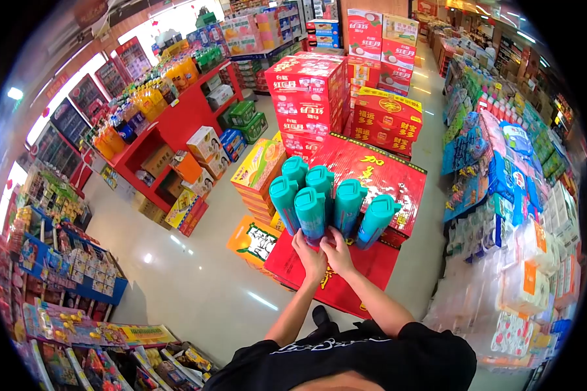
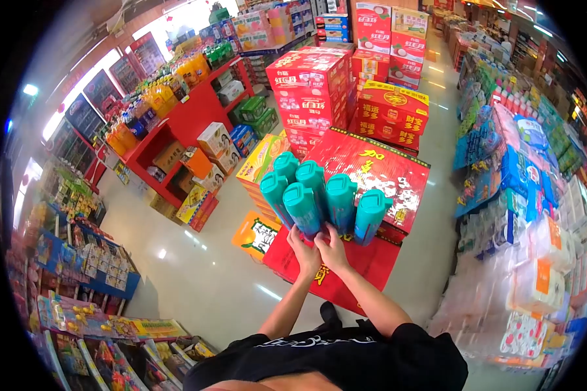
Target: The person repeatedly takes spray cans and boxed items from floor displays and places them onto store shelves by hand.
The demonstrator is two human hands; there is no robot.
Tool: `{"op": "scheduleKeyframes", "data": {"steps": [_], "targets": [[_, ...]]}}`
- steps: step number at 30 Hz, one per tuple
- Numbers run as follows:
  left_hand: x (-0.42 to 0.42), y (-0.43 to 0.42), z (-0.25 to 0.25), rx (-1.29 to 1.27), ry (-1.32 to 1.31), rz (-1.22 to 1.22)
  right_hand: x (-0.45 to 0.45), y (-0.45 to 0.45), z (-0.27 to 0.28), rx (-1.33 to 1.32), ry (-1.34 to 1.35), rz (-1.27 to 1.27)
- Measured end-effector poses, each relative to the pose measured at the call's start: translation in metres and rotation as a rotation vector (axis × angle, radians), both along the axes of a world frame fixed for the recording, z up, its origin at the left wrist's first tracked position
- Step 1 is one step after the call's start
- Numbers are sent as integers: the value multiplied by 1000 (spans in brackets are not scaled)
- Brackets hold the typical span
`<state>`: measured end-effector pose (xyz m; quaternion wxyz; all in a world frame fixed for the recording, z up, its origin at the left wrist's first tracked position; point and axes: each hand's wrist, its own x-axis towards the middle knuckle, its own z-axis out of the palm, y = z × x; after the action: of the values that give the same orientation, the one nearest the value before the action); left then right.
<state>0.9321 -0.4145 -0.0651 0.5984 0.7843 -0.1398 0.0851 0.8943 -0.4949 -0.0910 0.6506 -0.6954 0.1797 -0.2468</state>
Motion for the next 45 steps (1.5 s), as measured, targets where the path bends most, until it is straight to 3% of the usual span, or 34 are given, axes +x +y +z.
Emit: {"op": "scheduleKeyframes", "data": {"steps": [5,8,9,12,14,16,18,19,23,25,27,30,34,37,41,45], "targets": [[12,-17,-25,64,-12,160,4,-6,6,-260,-65,22],[8,-21,-25,79,-43,206,0,-13,10,-176,-73,77],[-5,-23,-5,67,-18,218,-11,-15,34,-106,-10,121],[-38,-16,-3,82,-62,270,-37,-24,30,-186,-33,196],[-68,-6,-7,15,-57,285,-65,-26,40,-103,-96,221],[-109,5,-3,-37,73,253,-89,-30,23,-121,-130,295],[-157,16,10,-73,151,229,-114,-28,14,161,-44,444],[-178,21,17,-99,185,214,-125,-29,16,167,-34,521],[-262,59,34,-213,288,122,-152,-38,5,525,172,1077],[-306,74,51,-349,346,97,-166,-31,23,497,255,1339],[-353,93,47,-371,334,121,-174,-11,35,499,398,1613],[-417,128,48,-479,313,148,-209,46,60,505,384,1919],[-519,183,75,-617,286,237,-283,142,73,414,420,2167],[-607,232,51,-342,249,517,-364,217,66,509,484,2194],[-711,278,58,-42,334,926,-478,292,75,477,582,2175],[-796,315,68,-153,395,1128,-573,360,66,406,580,2143]]}}
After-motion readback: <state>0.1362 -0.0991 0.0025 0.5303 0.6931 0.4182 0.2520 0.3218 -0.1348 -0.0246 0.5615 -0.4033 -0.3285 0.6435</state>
